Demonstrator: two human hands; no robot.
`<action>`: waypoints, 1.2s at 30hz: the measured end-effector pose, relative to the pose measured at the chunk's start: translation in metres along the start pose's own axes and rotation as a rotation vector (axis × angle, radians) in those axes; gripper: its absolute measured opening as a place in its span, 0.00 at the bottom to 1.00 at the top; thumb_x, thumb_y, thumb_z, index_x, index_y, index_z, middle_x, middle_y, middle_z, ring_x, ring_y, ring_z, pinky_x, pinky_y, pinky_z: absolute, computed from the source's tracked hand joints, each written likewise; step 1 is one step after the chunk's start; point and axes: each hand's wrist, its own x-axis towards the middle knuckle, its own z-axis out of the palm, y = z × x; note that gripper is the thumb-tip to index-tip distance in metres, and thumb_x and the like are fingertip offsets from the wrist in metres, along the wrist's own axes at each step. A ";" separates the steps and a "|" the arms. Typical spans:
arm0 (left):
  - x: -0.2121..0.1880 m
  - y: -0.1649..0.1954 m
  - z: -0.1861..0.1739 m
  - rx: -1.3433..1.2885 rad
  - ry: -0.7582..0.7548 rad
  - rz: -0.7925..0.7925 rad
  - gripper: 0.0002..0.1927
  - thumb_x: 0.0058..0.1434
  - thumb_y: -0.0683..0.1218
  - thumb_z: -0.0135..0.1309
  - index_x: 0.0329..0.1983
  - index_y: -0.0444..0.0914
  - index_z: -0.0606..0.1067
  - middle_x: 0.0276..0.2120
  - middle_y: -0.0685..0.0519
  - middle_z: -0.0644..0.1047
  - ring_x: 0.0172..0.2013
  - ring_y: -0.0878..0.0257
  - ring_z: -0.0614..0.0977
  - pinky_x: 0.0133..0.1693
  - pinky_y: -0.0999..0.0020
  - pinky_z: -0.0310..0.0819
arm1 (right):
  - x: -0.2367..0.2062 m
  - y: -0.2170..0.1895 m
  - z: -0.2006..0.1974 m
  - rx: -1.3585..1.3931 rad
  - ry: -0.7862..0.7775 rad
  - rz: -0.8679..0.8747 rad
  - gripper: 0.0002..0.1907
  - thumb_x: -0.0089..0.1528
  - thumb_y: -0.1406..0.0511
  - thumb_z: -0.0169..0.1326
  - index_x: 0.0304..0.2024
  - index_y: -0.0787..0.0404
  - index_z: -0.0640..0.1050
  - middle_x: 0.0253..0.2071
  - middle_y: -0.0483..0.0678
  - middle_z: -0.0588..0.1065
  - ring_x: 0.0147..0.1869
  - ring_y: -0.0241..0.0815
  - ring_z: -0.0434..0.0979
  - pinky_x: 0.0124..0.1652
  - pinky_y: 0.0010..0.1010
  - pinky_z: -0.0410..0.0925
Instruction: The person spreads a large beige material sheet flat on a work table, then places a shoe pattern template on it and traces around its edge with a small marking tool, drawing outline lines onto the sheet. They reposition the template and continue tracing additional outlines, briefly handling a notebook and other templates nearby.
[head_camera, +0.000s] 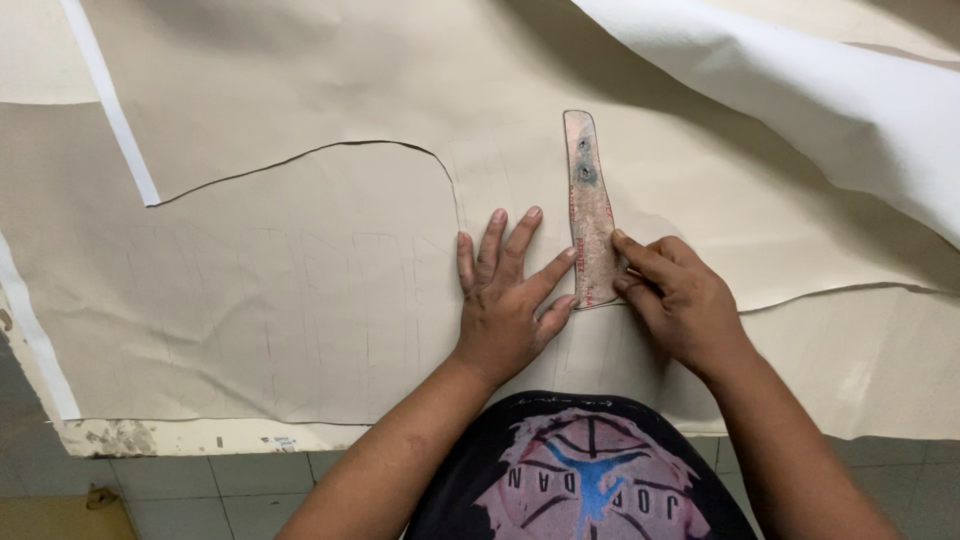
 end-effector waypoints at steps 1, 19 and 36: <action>0.000 0.000 0.000 -0.003 0.003 0.001 0.25 0.62 0.58 0.61 0.64 0.54 0.76 0.75 0.48 0.54 0.76 0.47 0.43 0.71 0.34 0.25 | 0.000 0.001 -0.002 0.016 -0.005 -0.015 0.25 0.60 0.64 0.61 0.62 0.49 0.78 0.38 0.46 0.76 0.36 0.40 0.78 0.39 0.32 0.72; 0.001 -0.001 0.000 0.114 0.062 0.119 0.23 0.65 0.57 0.60 0.63 0.49 0.77 0.70 0.60 0.66 0.75 0.55 0.55 0.72 0.34 0.30 | 0.002 0.002 0.000 0.016 -0.021 0.016 0.27 0.59 0.64 0.61 0.62 0.47 0.77 0.37 0.45 0.75 0.35 0.40 0.77 0.38 0.32 0.72; 0.007 0.011 -0.009 0.158 0.033 0.249 0.12 0.67 0.45 0.53 0.52 0.39 0.78 0.65 0.51 0.75 0.53 0.58 0.76 0.55 0.55 0.60 | 0.007 -0.009 -0.011 0.113 0.052 -0.201 0.21 0.64 0.66 0.56 0.60 0.56 0.78 0.43 0.49 0.73 0.41 0.42 0.76 0.41 0.33 0.72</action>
